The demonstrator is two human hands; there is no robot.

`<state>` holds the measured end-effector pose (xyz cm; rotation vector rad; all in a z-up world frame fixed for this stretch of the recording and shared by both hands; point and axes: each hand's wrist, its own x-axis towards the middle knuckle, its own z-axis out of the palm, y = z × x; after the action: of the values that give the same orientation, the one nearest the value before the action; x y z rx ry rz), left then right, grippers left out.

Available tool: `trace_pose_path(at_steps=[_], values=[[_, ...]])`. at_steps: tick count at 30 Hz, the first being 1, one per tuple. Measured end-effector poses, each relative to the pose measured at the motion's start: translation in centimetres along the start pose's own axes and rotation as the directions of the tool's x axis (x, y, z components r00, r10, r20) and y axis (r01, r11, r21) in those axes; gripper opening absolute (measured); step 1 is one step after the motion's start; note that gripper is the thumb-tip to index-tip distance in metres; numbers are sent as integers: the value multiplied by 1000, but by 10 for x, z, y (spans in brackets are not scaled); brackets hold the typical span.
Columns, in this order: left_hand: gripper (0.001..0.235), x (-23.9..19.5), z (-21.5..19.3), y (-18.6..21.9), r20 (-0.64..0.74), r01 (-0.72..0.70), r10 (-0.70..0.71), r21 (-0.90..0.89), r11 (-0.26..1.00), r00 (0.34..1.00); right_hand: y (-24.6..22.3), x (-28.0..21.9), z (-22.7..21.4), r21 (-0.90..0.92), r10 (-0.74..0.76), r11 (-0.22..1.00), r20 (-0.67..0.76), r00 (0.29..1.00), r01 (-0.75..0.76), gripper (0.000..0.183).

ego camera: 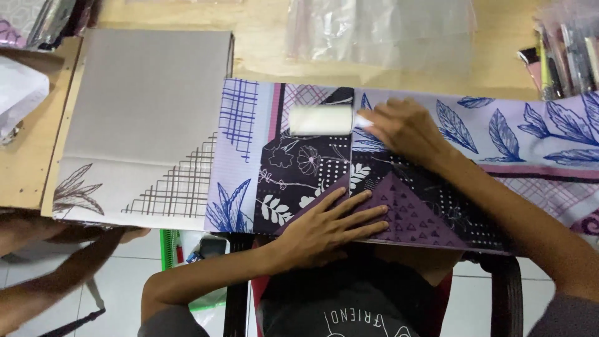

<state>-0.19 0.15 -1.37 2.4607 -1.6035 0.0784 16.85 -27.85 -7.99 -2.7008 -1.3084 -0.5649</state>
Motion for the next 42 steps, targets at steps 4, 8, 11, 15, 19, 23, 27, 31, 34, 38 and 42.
trace_pose_path(at_steps=[4, 8, 11, 15, 19, 23, 27, 31, 34, 38, 42], values=[[104, -2, 0, 1, 25, -8, 8, 14, 1000, 1000, 29, 26, 21, -55, 123, 991, -37, 992, -125, 35], [111, -2, -5, -3, 45, -34, 34, -4, 999, 998, 5, 46, 18, 71, 183, 982, -165, 969, -174, 37], [115, -2, -10, -4, 34, -23, 24, -47, 999, 999, -61, 74, -7, 239, 95, 969, -106, 990, -68, 40], [95, -18, -22, -12, -40, -96, 87, -468, 879, 995, -114, 104, -51, 198, -60, 978, -37, 998, 66, 38], [58, -57, -74, -21, -235, -18, -136, -558, 830, 962, -121, 105, -82, 254, -5, 967, -128, 992, 37, 36], [58, -107, -43, -59, -335, 404, -412, -97, 910, 847, -124, 97, -109, 387, 183, 913, -109, 977, -128, 36], [59, -114, -41, -65, -234, 532, -532, -69, 844, 814, -150, 110, -89, 612, 193, 780, -37, 980, -131, 34], [50, -108, -44, -57, -149, 519, -515, -20, 855, 844, -162, 128, -57, 546, 11, 838, 9, 1000, -14, 33], [60, -113, -28, -56, -24, 534, -534, -12, 845, 845, -144, 135, -18, 398, -41, 917, 33, 999, 25, 31], [68, -115, -24, -57, 36, 538, -538, 5, 843, 842, -100, 155, -7, 126, 69, 988, 136, 988, -87, 31], [66, -114, -26, -56, 4, 546, -546, -19, 837, 838, -50, 143, 18, -314, 62, 943, -161, 985, -111, 34]])
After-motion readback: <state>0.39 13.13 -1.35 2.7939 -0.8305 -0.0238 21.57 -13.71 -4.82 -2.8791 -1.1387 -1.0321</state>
